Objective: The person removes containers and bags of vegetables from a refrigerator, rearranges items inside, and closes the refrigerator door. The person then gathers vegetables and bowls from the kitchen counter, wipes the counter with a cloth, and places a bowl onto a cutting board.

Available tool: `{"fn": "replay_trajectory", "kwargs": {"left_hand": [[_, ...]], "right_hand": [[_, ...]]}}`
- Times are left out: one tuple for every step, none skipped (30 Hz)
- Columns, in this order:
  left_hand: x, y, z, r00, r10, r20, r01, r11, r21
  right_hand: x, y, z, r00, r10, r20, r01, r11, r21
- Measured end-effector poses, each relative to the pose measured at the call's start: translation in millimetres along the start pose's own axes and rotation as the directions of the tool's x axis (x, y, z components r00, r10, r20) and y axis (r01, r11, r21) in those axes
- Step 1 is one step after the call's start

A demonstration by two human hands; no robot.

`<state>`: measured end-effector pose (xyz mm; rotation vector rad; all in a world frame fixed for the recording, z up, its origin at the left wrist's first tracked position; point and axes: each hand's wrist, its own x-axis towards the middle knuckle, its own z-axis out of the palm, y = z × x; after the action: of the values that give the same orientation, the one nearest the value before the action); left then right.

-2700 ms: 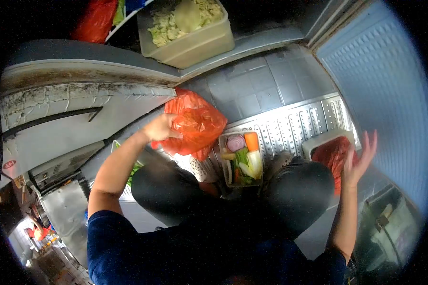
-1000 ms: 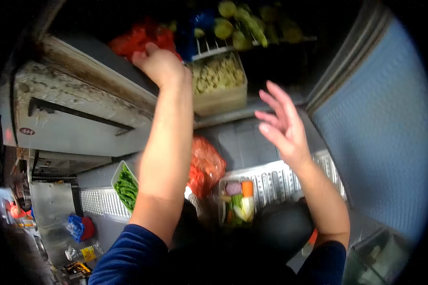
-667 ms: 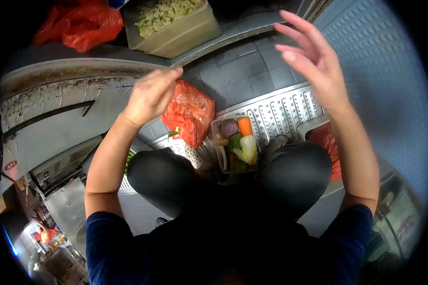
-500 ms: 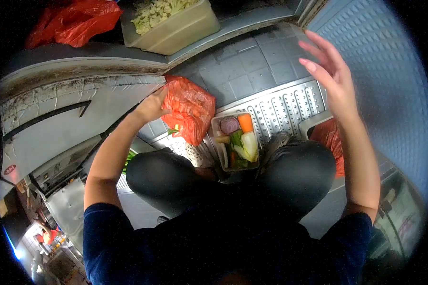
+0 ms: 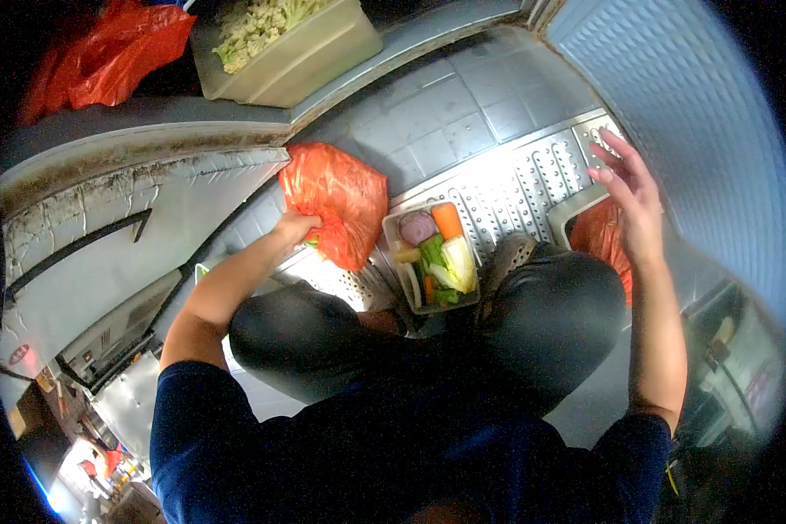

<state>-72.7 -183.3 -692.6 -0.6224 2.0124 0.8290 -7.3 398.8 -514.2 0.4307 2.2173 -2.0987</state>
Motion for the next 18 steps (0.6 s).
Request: {"fn": "replay_trajectory", "kwargs": {"left_hand": [[-15.4, 21.0, -4.7, 1.000, -0.017, -0.001, 0.017, 0.999, 0.048], [-17.4, 27.9, -6.0, 1.000, 0.013, 0.011, -0.013, 1.000, 0.014], [-18.2, 32.6, -7.9, 0.999, 0.043, 0.022, -0.042, 0.999, -0.020], [-20.8, 36.3, -10.4, 0.997, 0.070, 0.031, -0.068, 0.996, -0.054], [-26.0, 41.0, -14.3, 0.995, 0.097, 0.036, -0.094, 0.992, -0.089], [-46.1, 63.6, -13.5, 0.993, 0.081, 0.088, -0.050, 0.951, -0.306], [-52.1, 73.6, -16.1, 0.987, 0.116, 0.111, -0.067, 0.926, -0.372], [-55.4, 82.5, -19.1, 0.979, 0.155, 0.131, -0.083, 0.896, -0.436], [-63.1, 96.2, -21.5, 0.969, 0.198, 0.146, -0.101, 0.860, -0.500], [-72.3, 109.9, -21.0, 0.965, 0.248, 0.081, -0.161, 0.812, -0.561], [-91.4, 129.6, -21.1, 0.952, 0.284, 0.113, -0.165, 0.788, -0.593], [-114.4, 149.1, -20.3, 0.935, 0.323, 0.144, -0.168, 0.764, -0.623], [-130.0, 161.8, -15.4, 0.915, 0.365, 0.174, -0.171, 0.740, -0.650], [-137.8, 166.1, -5.0, 0.904, 0.414, 0.110, -0.224, 0.677, -0.701], [-151.4, 173.1, -4.8, 0.880, 0.449, 0.158, -0.240, 0.705, -0.667], [-182.9, 190.6, -6.7, 0.883, 0.434, 0.180, -0.227, 0.730, -0.645], [-195.7, 194.7, -0.6, 0.873, 0.484, 0.063, -0.290, 0.618, -0.730], [-248.3, 225.5, -5.8, 0.874, 0.483, 0.056, -0.294, 0.616, -0.731]], "right_hand": [[1.4, -1.7, 1.9, 1.000, 0.003, 0.016, -0.003, 1.000, -0.002], [3.5, -3.8, 3.9, 0.999, 0.003, 0.032, -0.002, 1.000, -0.005], [5.1, -5.8, 5.5, 0.999, 0.003, 0.047, -0.003, 1.000, -0.007], [7.6, -7.6, 6.4, 0.998, -0.005, 0.055, 0.006, 1.000, -0.016], [10.6, -9.7, 8.6, 0.998, -0.013, 0.065, 0.015, 1.000, -0.024], [13.9, -11.9, 11.0, 0.997, -0.023, 0.074, 0.025, 0.999, -0.030], [16.1, -14.2, 13.4, 0.996, -0.032, 0.081, 0.035, 0.999, -0.036], [18.4, -16.1, 15.8, 0.993, -0.014, 0.115, 0.020, 0.998, -0.053], [21.7, -18.2, 18.3, 0.989, 0.001, 0.148, 0.010, 0.997, -0.071], [23.8, -20.9, 20.8, 0.984, 0.014, 0.178, 0.002, 0.996, -0.090], [24.5, -23.9, 25.8, 0.980, 0.039, 0.194, -0.011, 0.990, -0.143], [23.6, -27.6, 29.7, 0.970, 0.070, 0.232, -0.032, 0.986, -0.164], [23.9, -29.6, 31.2, 0.959, 0.099, 0.266, -0.050, 0.981, -0.185], [25.7, -21.4, 29.2, 0.939, 0.114, 0.324, -0.065, 0.985, -0.158], [25.5, -25.0, 31.6, 0.916, 0.139, 0.377, -0.064, 0.977, -0.205], [20.5, -25.4, 32.6, 0.892, 0.199, 0.406, -0.126, 0.972, -0.199], [19.9, -27.4, 34.5, 0.871, 0.232, 0.433, -0.159, 0.967, -0.198], [19.8, -15.6, 33.1, 0.858, 0.318, 0.404, -0.222, 0.938, -0.268]]}}
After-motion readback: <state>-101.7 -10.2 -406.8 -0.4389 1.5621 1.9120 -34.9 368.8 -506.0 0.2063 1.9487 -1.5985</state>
